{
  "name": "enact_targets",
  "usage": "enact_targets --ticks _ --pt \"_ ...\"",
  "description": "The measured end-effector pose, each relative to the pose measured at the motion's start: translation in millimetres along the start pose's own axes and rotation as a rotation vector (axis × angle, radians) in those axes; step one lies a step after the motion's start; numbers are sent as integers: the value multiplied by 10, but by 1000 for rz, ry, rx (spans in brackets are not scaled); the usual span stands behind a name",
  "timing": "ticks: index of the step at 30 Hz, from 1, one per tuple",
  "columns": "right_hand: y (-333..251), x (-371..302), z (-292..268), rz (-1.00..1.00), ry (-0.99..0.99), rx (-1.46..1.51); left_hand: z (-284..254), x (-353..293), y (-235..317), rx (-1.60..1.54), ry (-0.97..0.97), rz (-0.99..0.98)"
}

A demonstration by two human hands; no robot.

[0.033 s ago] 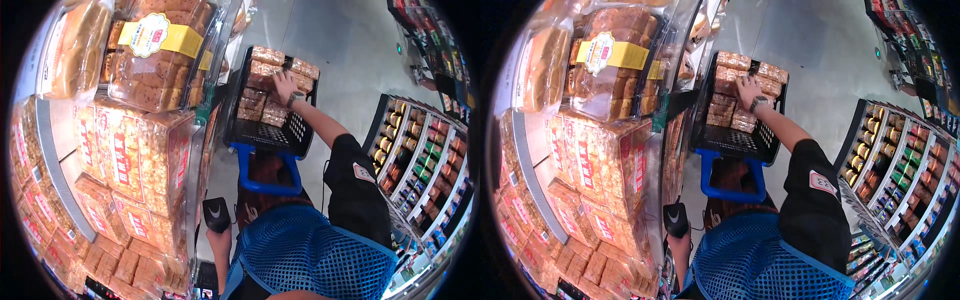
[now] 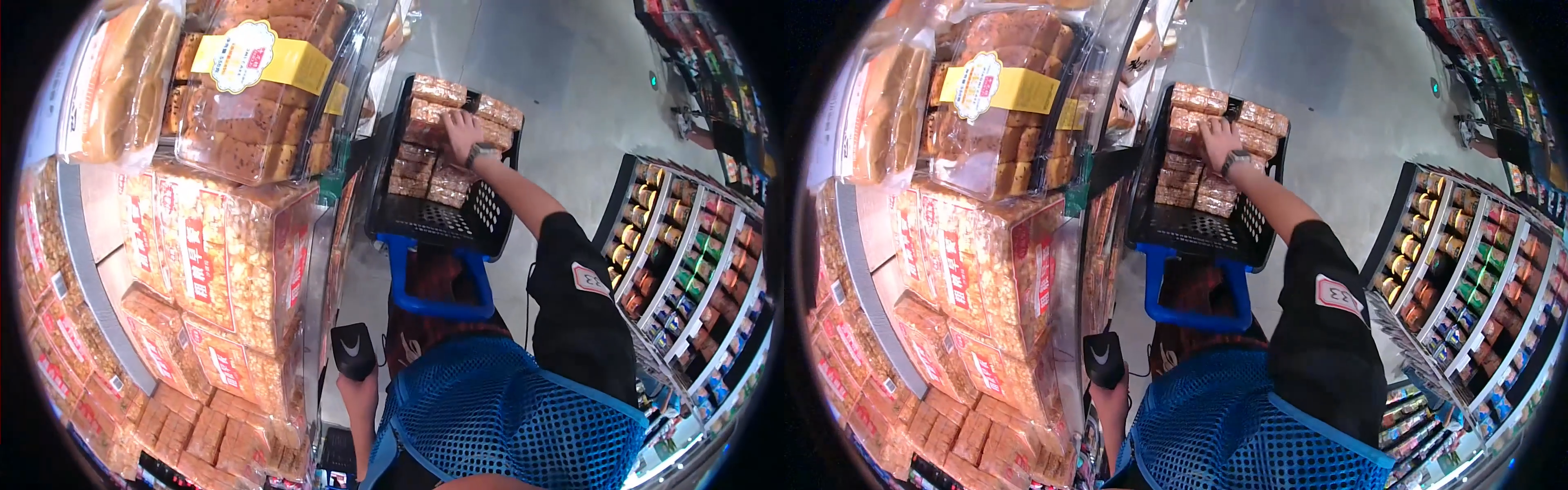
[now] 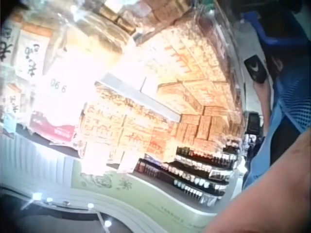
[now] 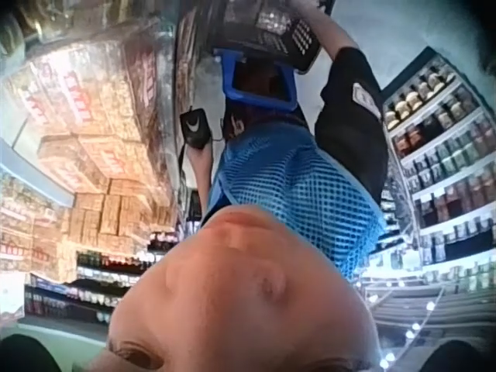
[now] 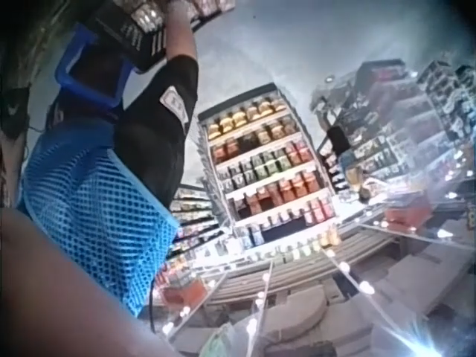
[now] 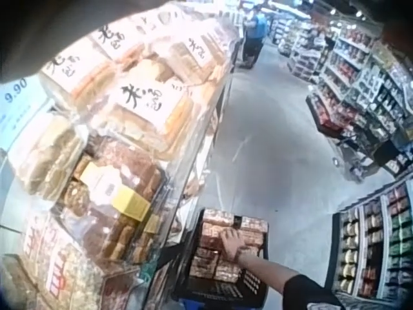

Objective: Picking packaged food from a shelf, scanning them with a handheld scanner, and placing them into a shopping basket.

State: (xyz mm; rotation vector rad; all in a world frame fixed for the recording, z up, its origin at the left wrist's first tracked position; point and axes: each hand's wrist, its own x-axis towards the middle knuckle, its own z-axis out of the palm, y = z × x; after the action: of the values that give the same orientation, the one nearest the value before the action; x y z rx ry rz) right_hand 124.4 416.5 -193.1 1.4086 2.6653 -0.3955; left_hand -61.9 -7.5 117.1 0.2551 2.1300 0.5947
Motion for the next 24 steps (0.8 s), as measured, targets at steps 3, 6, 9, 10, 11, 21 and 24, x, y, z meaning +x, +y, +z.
enact_targets --ticks 3,6,9,10,11,21,24 --pt "127 460 252 138 -132 -89 32 4 69 13 6 -66" --pt "-4 723 416 125 -137 -192 39 -55 -51 -31 17 -105" --pt "-6 799 562 89 -133 -230 59 -40 -37 -10 2 -139" --pt "2 822 608 27 -92 -275 64 -35 -41 -30 -1 -149" --pt "-92 820 541 48 -69 -237 62 -35 -16 -30 8 -159" --pt "-170 655 133 182 -88 -172 133 3 -121 -18 18 -155" --pt "-194 223 -8 212 -83 -59 147 2 -95 -32 51 -99"
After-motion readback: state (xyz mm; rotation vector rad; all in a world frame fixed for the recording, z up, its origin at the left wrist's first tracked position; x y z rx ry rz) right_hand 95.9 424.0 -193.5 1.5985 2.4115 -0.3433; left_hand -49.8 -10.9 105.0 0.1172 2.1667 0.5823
